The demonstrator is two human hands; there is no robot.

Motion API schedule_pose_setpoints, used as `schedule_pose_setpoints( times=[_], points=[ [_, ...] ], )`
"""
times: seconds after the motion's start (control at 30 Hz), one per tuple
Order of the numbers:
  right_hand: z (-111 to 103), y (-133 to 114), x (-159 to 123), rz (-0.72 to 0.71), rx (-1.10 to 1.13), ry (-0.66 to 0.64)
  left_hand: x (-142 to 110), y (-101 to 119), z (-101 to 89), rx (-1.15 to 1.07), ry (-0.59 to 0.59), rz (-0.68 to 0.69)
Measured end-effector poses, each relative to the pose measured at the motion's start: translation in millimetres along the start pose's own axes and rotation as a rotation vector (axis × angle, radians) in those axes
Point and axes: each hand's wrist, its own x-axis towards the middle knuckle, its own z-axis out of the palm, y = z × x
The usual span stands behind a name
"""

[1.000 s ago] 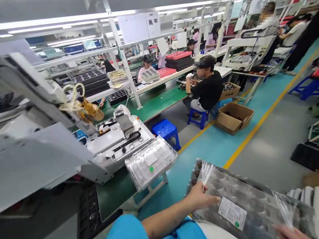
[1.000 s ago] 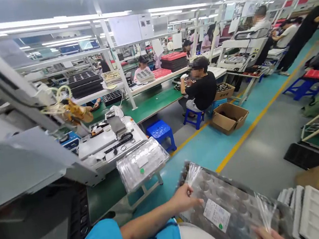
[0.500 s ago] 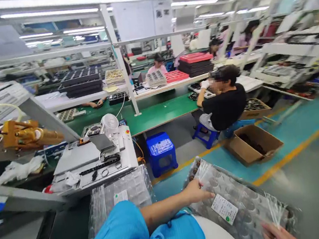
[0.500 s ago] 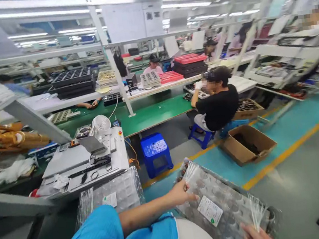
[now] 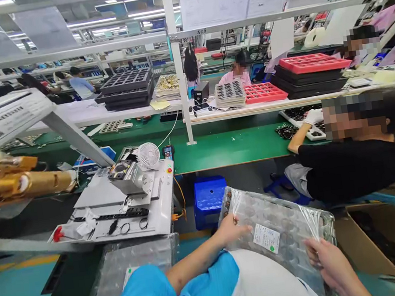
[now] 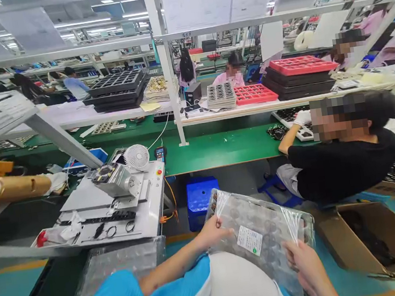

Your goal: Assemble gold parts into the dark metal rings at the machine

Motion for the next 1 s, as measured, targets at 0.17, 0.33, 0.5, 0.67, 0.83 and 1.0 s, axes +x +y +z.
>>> schedule_pose_setpoints(
  times=[0.17,0.33,0.5,0.67,0.83,1.0],
  points=[
    [47,-57,45,0.040,0.083,-0.031,61,43,-35.8,0.033,0.033,0.013],
    [94,-101,84,0.061,0.073,-0.073,91,77,-75.2,0.100,0.078,-0.004],
    [148,-144,129,0.025,-0.012,-0.228,113,83,-109.7,0.052,0.244,-0.049],
    [206,-176,178,0.002,-0.094,-0.368,133,91,-142.0,0.005,0.388,-0.064],
    [262,-207,235,0.046,-0.177,-0.473,166,103,-163.2,-0.080,0.563,-0.110],
    [332,-254,300,0.029,-0.401,-0.579,210,120,-177.5,-0.243,0.710,-0.254]
  ],
)
